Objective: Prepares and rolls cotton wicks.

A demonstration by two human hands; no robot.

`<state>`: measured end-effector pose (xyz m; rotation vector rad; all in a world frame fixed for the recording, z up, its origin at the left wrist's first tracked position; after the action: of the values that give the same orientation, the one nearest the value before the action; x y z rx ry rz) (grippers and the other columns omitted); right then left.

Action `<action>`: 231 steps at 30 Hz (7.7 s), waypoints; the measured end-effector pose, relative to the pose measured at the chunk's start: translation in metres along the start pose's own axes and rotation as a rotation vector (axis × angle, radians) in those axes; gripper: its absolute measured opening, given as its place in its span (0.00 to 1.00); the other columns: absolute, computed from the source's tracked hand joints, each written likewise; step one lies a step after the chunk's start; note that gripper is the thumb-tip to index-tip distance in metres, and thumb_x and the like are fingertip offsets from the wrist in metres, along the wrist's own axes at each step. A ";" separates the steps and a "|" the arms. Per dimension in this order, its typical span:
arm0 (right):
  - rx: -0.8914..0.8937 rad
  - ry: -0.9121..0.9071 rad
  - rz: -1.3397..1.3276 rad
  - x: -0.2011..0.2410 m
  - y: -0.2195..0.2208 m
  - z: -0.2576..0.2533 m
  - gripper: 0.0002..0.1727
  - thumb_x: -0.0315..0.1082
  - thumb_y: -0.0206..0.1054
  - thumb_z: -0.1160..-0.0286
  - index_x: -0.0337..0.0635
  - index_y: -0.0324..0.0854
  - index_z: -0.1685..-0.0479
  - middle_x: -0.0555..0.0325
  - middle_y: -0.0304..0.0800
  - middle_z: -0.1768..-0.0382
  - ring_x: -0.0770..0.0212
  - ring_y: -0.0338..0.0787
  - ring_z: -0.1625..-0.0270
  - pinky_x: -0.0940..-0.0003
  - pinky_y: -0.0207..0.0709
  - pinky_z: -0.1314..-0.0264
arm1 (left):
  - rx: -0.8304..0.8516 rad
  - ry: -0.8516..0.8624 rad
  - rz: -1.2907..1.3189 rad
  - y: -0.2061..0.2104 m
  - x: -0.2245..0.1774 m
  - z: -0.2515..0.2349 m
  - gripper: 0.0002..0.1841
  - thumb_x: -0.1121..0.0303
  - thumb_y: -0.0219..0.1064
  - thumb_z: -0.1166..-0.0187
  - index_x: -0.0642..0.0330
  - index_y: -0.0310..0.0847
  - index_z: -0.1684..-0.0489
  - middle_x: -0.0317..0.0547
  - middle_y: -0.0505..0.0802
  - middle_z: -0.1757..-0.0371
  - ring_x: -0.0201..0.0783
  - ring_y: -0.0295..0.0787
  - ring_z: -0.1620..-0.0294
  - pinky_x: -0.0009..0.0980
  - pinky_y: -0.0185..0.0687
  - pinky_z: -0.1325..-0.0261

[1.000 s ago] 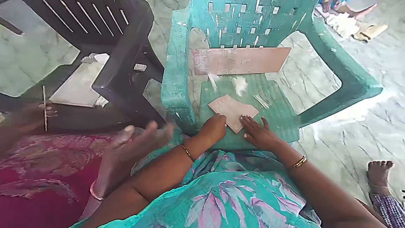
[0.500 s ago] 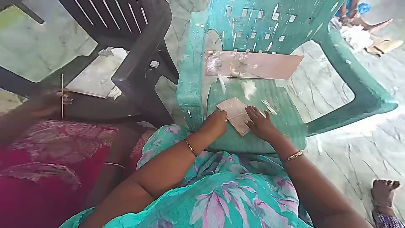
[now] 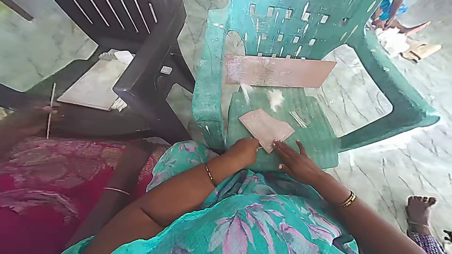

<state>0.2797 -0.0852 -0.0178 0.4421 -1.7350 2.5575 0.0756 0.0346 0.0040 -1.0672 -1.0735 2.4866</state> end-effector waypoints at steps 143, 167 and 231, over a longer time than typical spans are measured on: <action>-1.069 0.444 -1.268 -0.046 -0.060 -0.026 0.09 0.32 0.68 0.17 0.41 0.89 0.45 0.52 0.94 0.54 0.61 0.89 0.58 0.58 0.82 0.49 | -0.669 0.026 0.503 -0.064 -0.059 -0.085 0.16 0.68 0.73 0.21 0.70 0.83 0.41 0.60 0.91 0.48 0.47 0.88 0.46 0.49 0.83 0.39; -1.055 0.044 -2.005 -0.039 -0.052 -0.032 0.06 0.20 0.63 0.19 0.35 0.81 0.50 0.57 0.88 0.68 0.66 0.88 0.70 0.72 0.86 0.62 | -0.565 -0.001 0.423 -0.056 -0.059 -0.103 0.15 0.69 0.64 0.13 0.69 0.82 0.36 0.59 0.90 0.42 0.46 0.87 0.45 0.44 0.82 0.38; -0.656 0.066 -1.489 0.009 -0.045 -0.045 0.05 0.29 0.67 0.17 0.38 0.85 0.58 0.63 0.88 0.70 0.74 0.81 0.69 0.77 0.73 0.63 | -0.493 0.025 0.879 -0.029 -0.051 -0.006 0.02 0.76 0.68 0.18 0.64 0.83 0.56 0.38 0.86 0.67 0.26 0.78 0.69 0.21 0.73 0.65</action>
<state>0.2690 -0.0285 0.0101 1.0157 -1.2172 0.9176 0.1138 0.0344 0.0492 -2.0784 -1.4917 2.8520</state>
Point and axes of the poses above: each hand's wrist, its own z-axis away from the middle knuckle, its own y-axis out of the palm, x = y × z, the point moved 1 cm from there along -z, towards the middle knuckle
